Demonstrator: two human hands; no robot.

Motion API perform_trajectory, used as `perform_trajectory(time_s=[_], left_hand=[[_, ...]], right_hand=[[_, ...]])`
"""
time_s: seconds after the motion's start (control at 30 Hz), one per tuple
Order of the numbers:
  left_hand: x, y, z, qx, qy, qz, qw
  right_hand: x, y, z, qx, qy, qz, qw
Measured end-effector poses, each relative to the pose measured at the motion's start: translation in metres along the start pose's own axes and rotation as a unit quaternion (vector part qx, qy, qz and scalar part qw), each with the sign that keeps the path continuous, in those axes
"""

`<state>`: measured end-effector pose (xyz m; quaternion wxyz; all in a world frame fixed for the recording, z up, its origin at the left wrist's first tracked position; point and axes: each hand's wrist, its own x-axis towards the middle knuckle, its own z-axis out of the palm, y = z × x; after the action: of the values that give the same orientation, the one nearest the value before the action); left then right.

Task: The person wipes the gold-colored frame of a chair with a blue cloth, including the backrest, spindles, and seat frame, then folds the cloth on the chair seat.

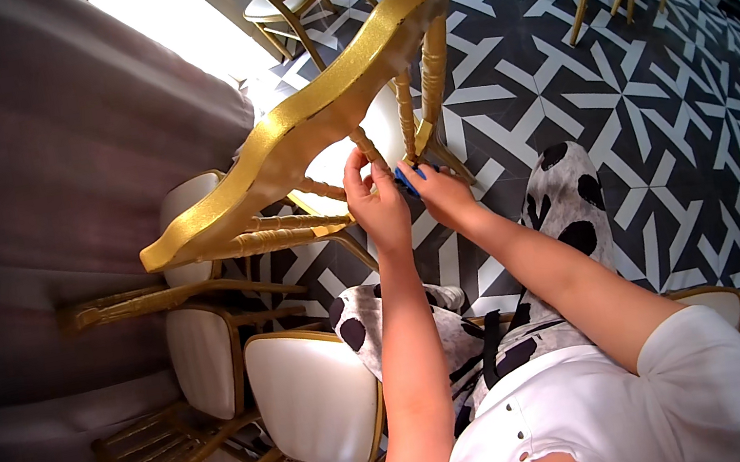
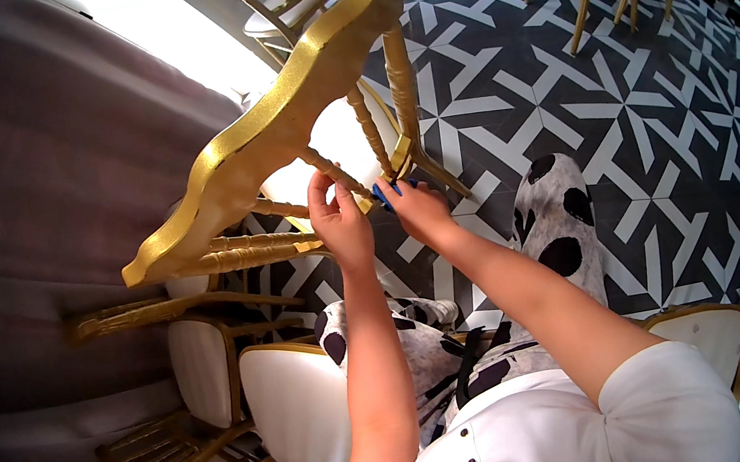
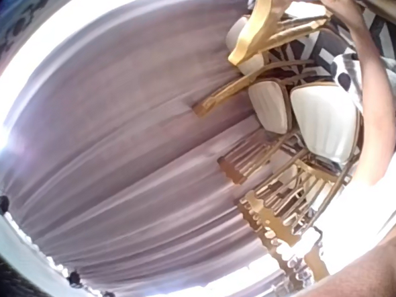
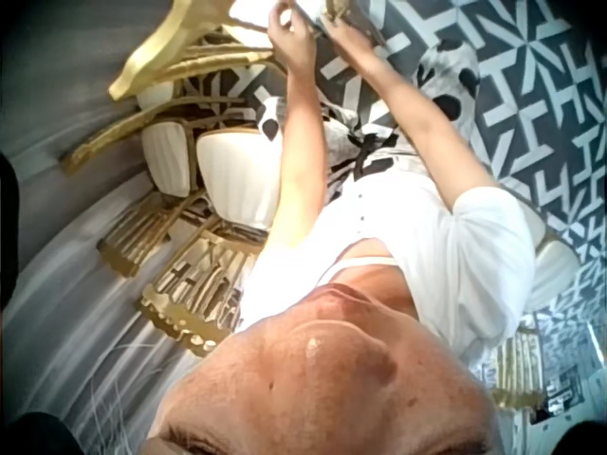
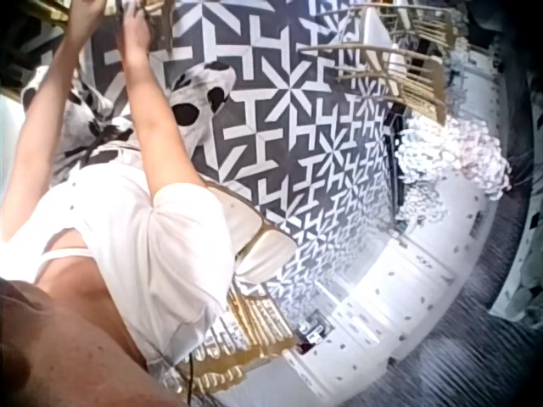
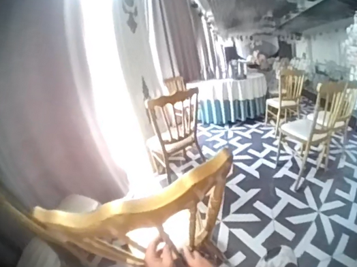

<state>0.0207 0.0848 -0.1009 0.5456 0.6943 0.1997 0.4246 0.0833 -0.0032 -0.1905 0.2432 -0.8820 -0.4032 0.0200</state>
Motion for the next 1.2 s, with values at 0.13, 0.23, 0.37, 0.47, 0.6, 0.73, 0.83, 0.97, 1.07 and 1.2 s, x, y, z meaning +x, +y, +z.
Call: perform_trajectory(time_s=[0.13, 0.23, 0.37, 0.47, 0.6, 0.73, 0.83, 0.97, 1.07, 1.2], left_hand=[[0.001, 0.001, 0.002, 0.001, 0.001, 0.022, 1.0], [-0.001, 0.009, 0.011, -0.012, 0.005, 0.006, 1.0], [-0.003, 0.01, 0.009, -0.012, 0.015, -0.011, 1.0], [-0.004, 0.004, 0.009, -0.022, 0.024, 0.004, 0.999], [-0.007, 0.011, 0.016, -0.024, 0.037, -0.007, 0.999], [-0.006, -0.002, 0.012, 0.007, 0.062, -0.007, 0.998], [-0.004, -0.004, 0.018, -0.01, 0.058, 0.001, 0.998], [-0.004, 0.001, 0.014, -0.006, 0.046, -0.003, 0.999], [-0.005, 0.011, 0.014, -0.003, 0.048, -0.014, 0.999], [-0.005, 0.002, 0.014, -0.008, 0.055, 0.016, 0.998]], right_hand=[[-0.009, 0.015, -0.006, 0.06, -0.026, 0.018, 0.998], [-0.004, 0.033, 0.002, 0.241, 0.109, 0.064, 0.962], [0.024, 0.014, -0.056, 0.378, 0.313, 0.087, 0.867], [0.045, 0.001, -0.127, 0.396, 0.448, 0.044, 0.8], [0.067, -0.006, -0.191, 0.246, 0.516, -0.075, 0.817], [0.09, -0.009, -0.161, 0.256, 0.474, -0.056, 0.841], [0.085, 0.015, -0.122, 0.285, 0.412, 0.007, 0.865], [0.077, 0.031, -0.106, 0.337, 0.311, 0.094, 0.884], [0.078, 0.033, -0.118, 0.298, 0.328, 0.056, 0.895], [0.086, 0.017, -0.156, 0.267, 0.426, -0.011, 0.865]])
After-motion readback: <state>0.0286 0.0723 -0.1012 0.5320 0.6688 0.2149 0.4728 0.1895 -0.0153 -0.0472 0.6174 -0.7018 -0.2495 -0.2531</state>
